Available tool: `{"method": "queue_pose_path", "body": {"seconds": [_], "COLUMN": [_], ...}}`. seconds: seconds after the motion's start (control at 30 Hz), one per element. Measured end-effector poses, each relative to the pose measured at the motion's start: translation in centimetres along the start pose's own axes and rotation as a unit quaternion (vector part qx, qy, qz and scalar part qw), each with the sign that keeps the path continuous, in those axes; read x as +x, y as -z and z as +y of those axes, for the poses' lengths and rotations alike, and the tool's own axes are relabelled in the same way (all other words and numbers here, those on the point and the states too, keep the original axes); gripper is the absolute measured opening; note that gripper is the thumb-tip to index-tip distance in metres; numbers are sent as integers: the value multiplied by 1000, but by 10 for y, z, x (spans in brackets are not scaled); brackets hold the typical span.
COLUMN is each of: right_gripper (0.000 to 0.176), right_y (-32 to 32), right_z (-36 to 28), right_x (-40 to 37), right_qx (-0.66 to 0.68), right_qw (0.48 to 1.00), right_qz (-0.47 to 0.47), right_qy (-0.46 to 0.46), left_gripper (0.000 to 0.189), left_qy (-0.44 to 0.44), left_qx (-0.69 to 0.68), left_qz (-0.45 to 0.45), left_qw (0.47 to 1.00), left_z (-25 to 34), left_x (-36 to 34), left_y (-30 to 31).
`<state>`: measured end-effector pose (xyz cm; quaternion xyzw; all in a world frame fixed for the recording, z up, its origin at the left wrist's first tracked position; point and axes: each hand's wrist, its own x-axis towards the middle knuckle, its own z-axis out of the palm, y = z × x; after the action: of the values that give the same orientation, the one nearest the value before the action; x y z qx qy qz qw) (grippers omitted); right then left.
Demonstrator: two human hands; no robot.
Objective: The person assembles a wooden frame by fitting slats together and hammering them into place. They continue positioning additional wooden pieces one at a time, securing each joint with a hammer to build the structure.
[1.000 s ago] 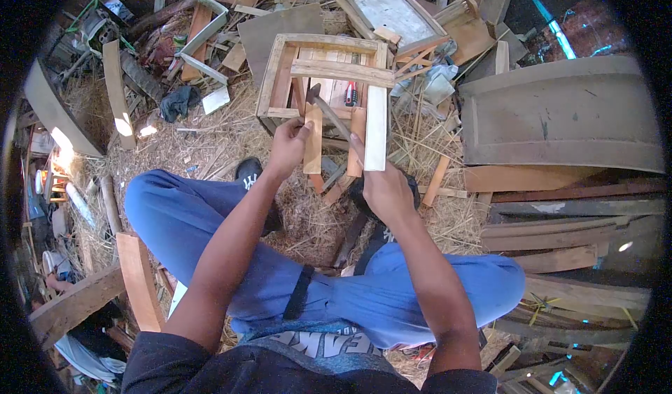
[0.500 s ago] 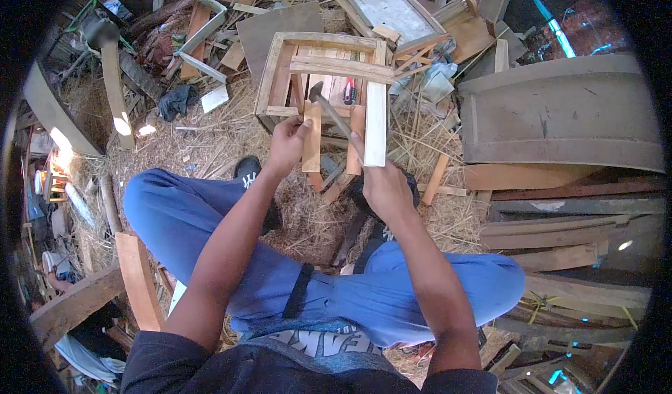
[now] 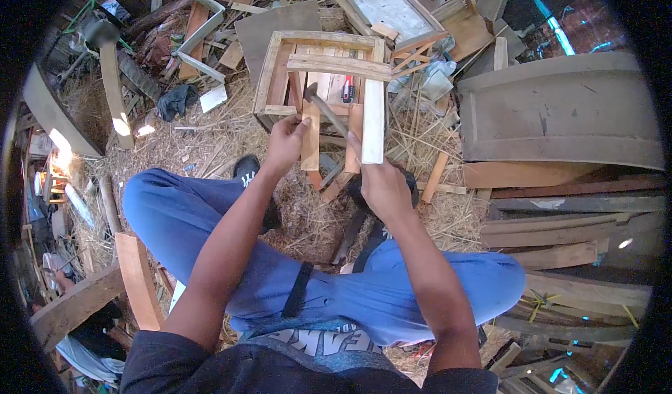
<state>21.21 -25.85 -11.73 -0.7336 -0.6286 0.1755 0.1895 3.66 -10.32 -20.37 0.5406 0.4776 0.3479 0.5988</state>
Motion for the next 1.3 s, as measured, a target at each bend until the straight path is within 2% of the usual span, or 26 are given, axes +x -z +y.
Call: {"method": "queue_pose_path", "body": {"seconds": [0.07,0.2,0.27,0.3,0.37,0.47,0.53,0.67,0.73,0.8,0.87,0.9,0.97,1.0,1.07,1.1,1.17,1.23,1.3], "right_gripper": [69,70,71,71,70,69,69,67,67,67,64,64,62,62,61,61,61,61,61], "right_y": [-4,-1,2,0,-9,-10,-7,-11,-12,-15,-15,-13,-10,-10,-17,-14,1,-5,-14], "right_z": [3,-1,-6,-4,2,0,1,1,5,5,2,1,1,3,6,1,-11,-4,-1], "right_x": [2,-2,1,1,-5,-3,-4,-6,-6,-3,-6,-4,-1,0,-3,-4,-1,-4,-4], "right_qx": [27,43,-3,-3,50,-16,1,7,8,17,75,73,8,9,82,83,-14,9,38], "right_qw": [998,997,999,1000,994,999,999,998,998,998,991,992,1000,999,987,988,999,1000,999], "right_qz": [50,59,-16,-13,81,20,38,55,49,45,95,94,23,27,111,110,-26,-1,24], "right_qy": [40,24,-29,-28,56,22,17,33,31,30,50,50,16,16,77,76,-21,-10,2], "left_gripper": [27,27,27,28,28,29,31,31,31,31,30,30,29,29,28,29,29,29,29], "left_qy": [-7,4,5,9,19,8,14,-6,49,24,8,10,11,7,10,1,-9,16,5], "left_qx": [-5,7,-12,-7,0,41,-17,37,-14,9,30,16,1,2,7,5,-2,6,32], "left_qz": [-3,-3,-1,-4,-5,-9,-22,-4,-15,-13,-11,-9,-9,-15,-19,-12,-3,-10,-5], "left_qw": [1000,1000,1000,1000,1000,999,1000,999,999,1000,999,1000,1000,1000,1000,1000,1000,1000,999], "left_z": [8,12,13,13,9,11,13,13,17,18,11,9,6,6,3,-1,-1,5,9], "left_x": [1,-4,-4,-2,-3,-3,-4,-3,-5,-2,-4,-1,0,1,-1,1,1,0,1], "left_y": [2,1,-1,-1,4,2,3,3,2,2,4,3,0,1,4,3,0,2,3]}}
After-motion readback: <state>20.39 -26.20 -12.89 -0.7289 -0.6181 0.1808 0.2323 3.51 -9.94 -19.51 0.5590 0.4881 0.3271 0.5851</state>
